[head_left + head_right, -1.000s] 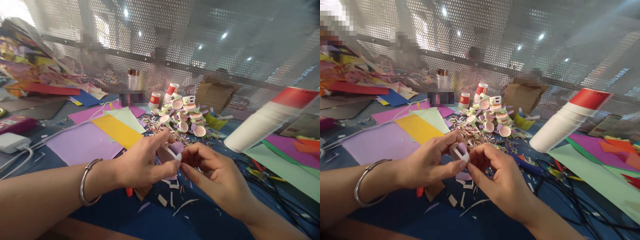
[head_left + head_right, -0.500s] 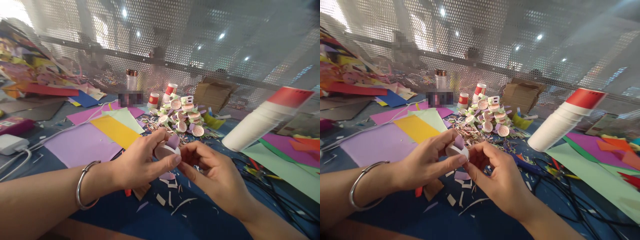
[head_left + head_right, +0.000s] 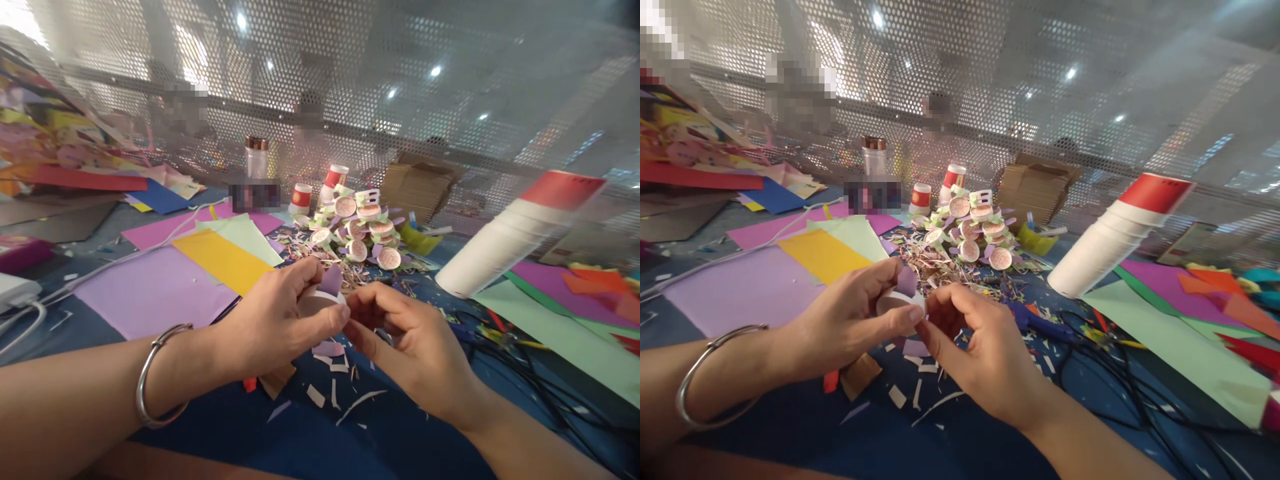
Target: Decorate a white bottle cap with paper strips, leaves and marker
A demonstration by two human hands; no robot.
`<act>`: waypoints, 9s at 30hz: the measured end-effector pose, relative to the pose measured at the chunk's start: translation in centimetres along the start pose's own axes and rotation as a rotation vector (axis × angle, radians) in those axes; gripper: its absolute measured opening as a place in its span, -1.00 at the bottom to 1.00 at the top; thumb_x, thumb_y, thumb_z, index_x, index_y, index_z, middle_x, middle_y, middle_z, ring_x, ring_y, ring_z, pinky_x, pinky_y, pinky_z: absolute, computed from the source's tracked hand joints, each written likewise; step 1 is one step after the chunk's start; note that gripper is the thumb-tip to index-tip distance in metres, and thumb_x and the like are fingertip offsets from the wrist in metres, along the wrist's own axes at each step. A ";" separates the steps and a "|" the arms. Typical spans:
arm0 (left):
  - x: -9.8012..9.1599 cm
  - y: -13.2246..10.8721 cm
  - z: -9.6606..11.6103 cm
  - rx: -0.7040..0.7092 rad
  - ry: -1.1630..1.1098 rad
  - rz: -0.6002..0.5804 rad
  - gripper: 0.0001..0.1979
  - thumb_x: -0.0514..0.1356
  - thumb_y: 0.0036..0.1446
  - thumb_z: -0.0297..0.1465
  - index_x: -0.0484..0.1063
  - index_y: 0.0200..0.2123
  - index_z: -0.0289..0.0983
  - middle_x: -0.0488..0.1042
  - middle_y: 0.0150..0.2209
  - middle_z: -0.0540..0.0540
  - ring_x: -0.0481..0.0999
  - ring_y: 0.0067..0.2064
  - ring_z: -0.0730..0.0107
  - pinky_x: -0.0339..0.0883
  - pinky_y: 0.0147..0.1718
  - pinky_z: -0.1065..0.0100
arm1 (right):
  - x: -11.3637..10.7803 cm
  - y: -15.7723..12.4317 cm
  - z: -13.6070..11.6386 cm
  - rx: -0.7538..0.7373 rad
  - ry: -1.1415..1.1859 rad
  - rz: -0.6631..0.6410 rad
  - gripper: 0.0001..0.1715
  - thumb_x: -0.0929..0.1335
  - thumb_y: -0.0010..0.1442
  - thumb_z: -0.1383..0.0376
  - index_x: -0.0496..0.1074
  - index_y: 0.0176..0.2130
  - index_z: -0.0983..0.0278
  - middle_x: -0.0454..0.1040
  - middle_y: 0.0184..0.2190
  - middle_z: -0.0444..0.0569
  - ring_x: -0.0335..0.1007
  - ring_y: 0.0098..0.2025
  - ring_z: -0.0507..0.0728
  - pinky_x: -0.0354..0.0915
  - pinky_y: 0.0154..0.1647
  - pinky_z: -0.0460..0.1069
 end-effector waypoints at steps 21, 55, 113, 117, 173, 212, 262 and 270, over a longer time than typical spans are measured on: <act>0.4 0.0 -0.7 -0.023 -0.087 0.019 -0.68 0.18 0.29 -0.10 0.26 -0.32 -0.23 0.35 -0.52 0.07 0.42 -0.47 0.45 0.23 -0.54 0.45 | -0.3 0.5 -0.2 -0.046 -0.047 0.028 -0.90 0.44 0.27 0.24 0.47 -0.22 0.22 0.47 -0.45 -0.19 0.39 -0.44 -0.03 0.33 -0.43 -0.16; 1.1 0.3 -0.9 0.004 -0.446 -0.127 -0.64 0.33 0.15 -0.11 0.33 -0.23 -0.24 0.42 -0.48 0.04 0.48 -0.43 0.42 0.32 -0.48 0.42 | -0.4 0.1 -0.3 -0.074 -0.076 0.055 -0.89 0.45 0.27 0.22 0.50 -0.20 0.20 0.53 -0.35 -0.12 0.46 -0.36 0.02 0.41 -0.35 -0.12; 1.4 0.2 -1.6 -0.117 -0.466 -0.096 -0.53 0.49 -0.09 -0.36 0.28 -0.23 -0.26 0.41 -0.35 0.04 0.45 -0.38 0.45 0.41 -0.47 0.42 | -0.3 0.2 0.5 0.010 -0.060 0.009 -0.81 0.37 0.34 0.16 0.45 -0.27 0.22 0.44 -0.48 -0.17 0.36 -0.46 -0.01 0.31 -0.46 -0.14; 1.7 0.1 -1.2 -0.117 -0.559 -0.135 -0.52 0.50 -0.08 -0.38 0.26 -0.23 -0.26 0.42 -0.35 0.05 0.47 -0.39 0.45 0.45 -0.45 0.42 | -0.2 0.3 0.4 0.006 -0.041 0.006 -0.81 0.37 0.34 0.17 0.45 -0.27 0.22 0.45 -0.49 -0.18 0.36 -0.47 -0.02 0.31 -0.46 -0.15; 2.4 0.1 -0.8 -0.087 -0.517 -0.276 -0.62 0.45 0.06 -0.35 0.30 -0.21 -0.27 0.48 -0.34 0.04 0.54 -0.40 0.53 0.47 -0.42 0.49 | -0.8 0.1 0.3 -0.025 -0.105 0.039 -0.72 0.37 0.33 0.10 0.44 -0.34 0.22 0.39 -0.49 -0.16 0.33 -0.46 0.01 0.28 -0.44 -0.08; 2.5 0.2 -1.3 -0.113 -0.601 -0.262 -0.59 0.44 0.05 -0.34 0.28 -0.17 -0.26 0.46 -0.35 0.03 0.50 -0.38 0.47 0.43 -0.38 0.42 | -1.2 0.1 -0.3 -0.095 -0.141 0.065 -0.79 0.38 0.34 0.15 0.47 -0.30 0.21 0.42 -0.48 -0.17 0.29 -0.48 0.00 0.22 -0.52 -0.09; 1.8 0.3 -1.2 -0.011 -0.128 -0.232 -0.65 0.18 0.30 -0.08 0.42 -0.16 -0.27 0.43 -0.33 0.01 0.38 -0.33 0.46 0.26 -0.38 0.42 | -1.5 0.1 0.1 -0.058 -0.081 0.090 -0.87 0.37 0.35 0.19 0.45 -0.24 0.18 0.45 -0.43 -0.19 0.36 -0.44 -0.02 0.34 -0.43 -0.12; 2.1 0.0 -0.7 0.018 -0.032 -0.297 -0.67 0.10 0.38 -0.14 0.49 -0.13 -0.28 0.44 -0.35 0.01 0.39 -0.35 0.50 0.26 -0.39 0.46 | -1.5 -0.1 -0.6 -0.098 -0.135 0.096 -0.91 0.37 0.33 0.26 0.46 -0.25 0.20 0.49 -0.41 -0.17 0.35 -0.48 -0.05 0.27 -0.52 -0.15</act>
Point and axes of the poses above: each hand's wrist, its own y-axis towards the middle knuckle, its own x-axis out of the palm, z = x × y, the point moved 9 cm from there along y, towards the middle knuckle
